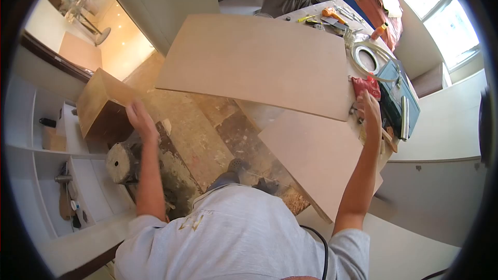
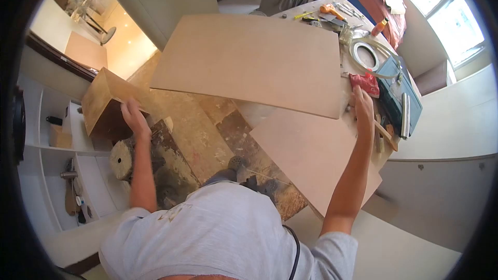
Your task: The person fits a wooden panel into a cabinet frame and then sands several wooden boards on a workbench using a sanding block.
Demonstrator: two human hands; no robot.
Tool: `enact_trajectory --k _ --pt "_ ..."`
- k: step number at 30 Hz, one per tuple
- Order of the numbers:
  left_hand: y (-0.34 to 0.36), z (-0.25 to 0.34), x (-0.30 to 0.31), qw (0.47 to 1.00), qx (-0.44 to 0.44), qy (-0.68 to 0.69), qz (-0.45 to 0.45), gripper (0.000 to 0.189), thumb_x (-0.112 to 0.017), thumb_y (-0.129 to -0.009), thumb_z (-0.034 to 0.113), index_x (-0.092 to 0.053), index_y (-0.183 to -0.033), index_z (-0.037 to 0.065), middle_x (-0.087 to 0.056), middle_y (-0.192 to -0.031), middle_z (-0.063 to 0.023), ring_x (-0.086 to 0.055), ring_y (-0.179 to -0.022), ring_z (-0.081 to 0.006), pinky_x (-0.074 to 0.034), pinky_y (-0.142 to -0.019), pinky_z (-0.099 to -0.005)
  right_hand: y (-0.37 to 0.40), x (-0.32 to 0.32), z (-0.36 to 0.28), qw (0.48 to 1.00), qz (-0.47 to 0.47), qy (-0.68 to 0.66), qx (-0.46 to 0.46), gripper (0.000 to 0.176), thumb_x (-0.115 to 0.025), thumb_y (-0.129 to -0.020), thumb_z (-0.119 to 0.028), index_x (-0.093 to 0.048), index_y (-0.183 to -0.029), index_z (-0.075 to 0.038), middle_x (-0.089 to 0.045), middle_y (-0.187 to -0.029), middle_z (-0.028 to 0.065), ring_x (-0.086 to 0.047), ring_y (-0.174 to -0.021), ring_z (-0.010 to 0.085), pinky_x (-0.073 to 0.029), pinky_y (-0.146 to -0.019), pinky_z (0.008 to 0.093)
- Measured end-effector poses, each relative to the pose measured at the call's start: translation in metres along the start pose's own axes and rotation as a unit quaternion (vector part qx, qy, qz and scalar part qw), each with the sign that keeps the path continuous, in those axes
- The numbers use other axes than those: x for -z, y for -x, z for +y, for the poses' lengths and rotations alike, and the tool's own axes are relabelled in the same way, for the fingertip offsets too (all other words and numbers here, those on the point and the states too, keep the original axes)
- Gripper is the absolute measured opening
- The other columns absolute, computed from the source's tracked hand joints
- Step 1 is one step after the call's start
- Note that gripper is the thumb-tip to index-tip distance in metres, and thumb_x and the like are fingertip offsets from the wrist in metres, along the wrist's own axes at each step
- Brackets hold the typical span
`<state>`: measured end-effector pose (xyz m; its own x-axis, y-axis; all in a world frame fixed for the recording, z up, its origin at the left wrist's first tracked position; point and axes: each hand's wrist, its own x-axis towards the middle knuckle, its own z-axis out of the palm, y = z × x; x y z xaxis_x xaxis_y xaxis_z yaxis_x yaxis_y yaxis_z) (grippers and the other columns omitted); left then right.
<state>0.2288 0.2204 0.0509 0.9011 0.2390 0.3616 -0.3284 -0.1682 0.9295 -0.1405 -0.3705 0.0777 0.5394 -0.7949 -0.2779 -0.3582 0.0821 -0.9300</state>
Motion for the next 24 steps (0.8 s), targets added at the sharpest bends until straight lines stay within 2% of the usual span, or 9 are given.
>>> enact_trajectory --k 1,2,3,5,7,8,10,13,24 --pt "-0.047 -0.006 0.002 0.991 0.088 -0.04 -0.092 0.028 -0.054 -0.103 0.028 -0.057 -0.116 0.004 -0.055 -0.098 -0.0031 -0.053 -0.09 -0.0145 -0.044 -0.085 -0.0296 -0.009 -0.017 -0.011 0.999 0.015 0.029 -0.011 0.048 -0.059 -0.098 -0.048 -0.066 -0.115 -0.004 -0.06 -0.09 0.0002 -0.056 -0.073 0.0133 -0.047 -0.066 0.029" --pt "-0.09 -0.021 -0.018 0.984 0.093 0.032 -0.147 0.045 -0.057 -0.102 0.038 -0.056 -0.127 0.001 -0.059 -0.112 -0.0082 -0.056 -0.104 -0.0172 -0.044 -0.096 -0.0309 -0.011 -0.035 -0.021 0.999 0.018 0.036 -0.017 0.048 -0.059 -0.098 -0.048 -0.066 -0.115 -0.004 -0.06 -0.09 0.0002 -0.056 -0.073 0.0133 -0.047 -0.066 0.029" --pt "-0.123 -0.017 -0.038 0.961 0.169 -0.027 -0.217 0.066 -0.059 -0.097 0.054 -0.053 -0.133 -0.001 -0.058 -0.123 -0.0119 -0.056 -0.116 -0.0208 -0.042 -0.103 -0.034 -0.009 -0.055 -0.033 0.998 0.023 0.055 -0.025 0.048 -0.06 -0.098 -0.047 -0.066 -0.115 -0.002 -0.061 -0.089 0.0006 -0.057 -0.072 0.0137 -0.047 -0.066 0.0301" --pt "-0.163 -0.028 -0.082 0.924 0.14 -0.123 -0.334 0.08 -0.058 -0.091 0.067 -0.052 -0.134 -0.001 -0.058 -0.126 -0.014 -0.056 -0.118 -0.0241 -0.043 -0.103 -0.0371 -0.025 -0.076 -0.036 0.996 0.024 0.077 -0.03 0.049 -0.06 -0.097 -0.046 -0.066 -0.115 -0.001 -0.061 -0.087 0.001 -0.057 -0.072 0.0142 -0.047 -0.067 0.0312" --pt "-0.177 -0.023 -0.124 0.85 0.272 -0.257 -0.371 0.082 -0.055 -0.09 0.07 -0.056 -0.133 0.001 -0.062 -0.123 -0.0152 -0.059 -0.114 -0.0243 -0.046 -0.098 -0.0369 -0.056 -0.073 -0.005 0.974 0.086 0.206 0.041 0.047 -0.062 -0.098 -0.041 -0.067 -0.113 0.003 -0.066 -0.088 0.0032 -0.06 -0.076 0.0141 -0.049 -0.071 0.0311" --pt "-0.185 -0.033 -0.141 0.848 0.272 -0.255 -0.377 0.082 -0.055 -0.09 0.07 -0.056 -0.133 0.001 -0.062 -0.123 -0.0152 -0.059 -0.114 -0.0243 -0.046 -0.098 -0.0369 -0.061 -0.072 0.007 0.973 0.091 0.208 0.038 0.047 -0.062 -0.098 -0.041 -0.067 -0.113 0.003 -0.066 -0.088 0.0032 -0.06 -0.076 0.0141 -0.049 -0.071 0.0311" --pt "-0.19 -0.052 -0.167 0.801 0.331 -0.177 -0.467 0.072 -0.056 -0.094 0.063 -0.059 -0.132 0.002 -0.066 -0.12 -0.0164 -0.064 -0.109 -0.0254 -0.053 -0.092 -0.039 -0.061 -0.074 0.018 1.0 0.026 -0.004 -0.01 0.048 -0.064 -0.097 -0.039 -0.067 -0.116 0.005 -0.071 -0.103 0.0105 -0.067 -0.087 0.0203 -0.052 -0.084 0.0338" --pt "-0.182 -0.066 -0.19 0.814 0.398 -0.04 -0.421 0.056 -0.06 -0.096 0.05 -0.065 -0.12 0.0 -0.07 -0.11 -0.0157 -0.071 -0.092 -0.028 -0.057 -0.084 -0.0429 -0.043 -0.079 0.007 0.999 0.029 -0.015 -0.018 0.047 -0.064 -0.097 -0.037 -0.067 -0.115 0.006 -0.072 -0.103 0.0103 -0.068 -0.087 0.0194 -0.052 -0.082 0.0331" --pt "-0.174 -0.047 -0.18 0.821 0.349 -0.037 -0.451 0.055 -0.06 -0.1 0.043 -0.054 -0.134 0.0 -0.065 -0.121 -0.0141 -0.066 -0.106 -0.0218 -0.057 -0.086 -0.0382 -0.044 -0.089 -0.001 0.998 0.059 0.0 -0.022 0.042 -0.063 -0.098 -0.034 -0.068 -0.114 0.004 -0.072 -0.1 0.0073 -0.067 -0.084 0.0162 -0.052 -0.079 0.0319"
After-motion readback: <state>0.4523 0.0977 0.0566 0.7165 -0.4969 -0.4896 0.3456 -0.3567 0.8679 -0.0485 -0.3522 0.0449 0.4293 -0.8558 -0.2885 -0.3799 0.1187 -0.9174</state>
